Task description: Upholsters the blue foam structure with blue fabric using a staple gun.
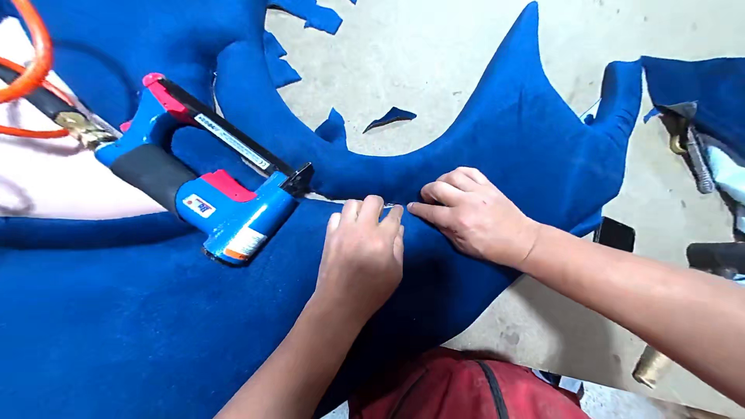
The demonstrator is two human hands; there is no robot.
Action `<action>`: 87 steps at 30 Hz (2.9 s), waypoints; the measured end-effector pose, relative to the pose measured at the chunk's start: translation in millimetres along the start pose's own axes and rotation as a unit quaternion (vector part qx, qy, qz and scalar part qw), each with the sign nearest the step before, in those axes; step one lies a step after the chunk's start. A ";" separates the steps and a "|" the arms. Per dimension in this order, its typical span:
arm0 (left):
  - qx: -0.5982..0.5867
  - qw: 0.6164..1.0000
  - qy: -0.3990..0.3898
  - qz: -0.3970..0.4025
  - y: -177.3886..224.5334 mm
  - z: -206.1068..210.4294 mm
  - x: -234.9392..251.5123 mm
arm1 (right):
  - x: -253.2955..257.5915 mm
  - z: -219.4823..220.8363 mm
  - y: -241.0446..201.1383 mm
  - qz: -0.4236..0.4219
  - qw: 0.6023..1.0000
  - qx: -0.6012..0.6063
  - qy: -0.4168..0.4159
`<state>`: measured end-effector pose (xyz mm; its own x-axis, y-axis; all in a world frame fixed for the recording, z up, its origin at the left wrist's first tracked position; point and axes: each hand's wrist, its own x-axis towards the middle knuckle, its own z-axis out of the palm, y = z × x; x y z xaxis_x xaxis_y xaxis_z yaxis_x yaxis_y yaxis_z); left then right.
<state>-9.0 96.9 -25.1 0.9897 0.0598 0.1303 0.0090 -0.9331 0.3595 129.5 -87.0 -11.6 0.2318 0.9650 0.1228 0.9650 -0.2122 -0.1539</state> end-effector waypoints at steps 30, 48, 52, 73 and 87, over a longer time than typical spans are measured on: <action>-0.082 0.875 0.111 -0.465 -140.5 -109.0 -54.6 | 17.8 -1.8 14.7 -0.002 0.994 0.103 -0.042; -0.220 0.846 0.356 -0.330 16.5 -42.5 -13.4 | 29.2 15.4 67.0 -0.247 0.956 0.123 -0.102; -0.214 0.869 0.305 -0.325 41.7 -56.2 -12.2 | 43.2 0.2 63.1 -0.214 0.960 0.140 -0.114; -0.126 0.879 0.297 -0.351 88.5 -31.2 17.1 | 61.7 -25.9 87.5 -0.283 0.922 0.181 -0.191; -0.136 0.869 0.325 -0.347 92.4 -34.9 9.9 | 56.3 -13.5 88.3 -0.326 0.928 0.066 -0.166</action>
<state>-3.4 23.7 41.7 0.4695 0.8445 0.2577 0.4491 -0.4797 0.7538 229.4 -53.5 -5.0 -0.4675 0.8810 -0.0727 0.8585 0.4329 -0.2751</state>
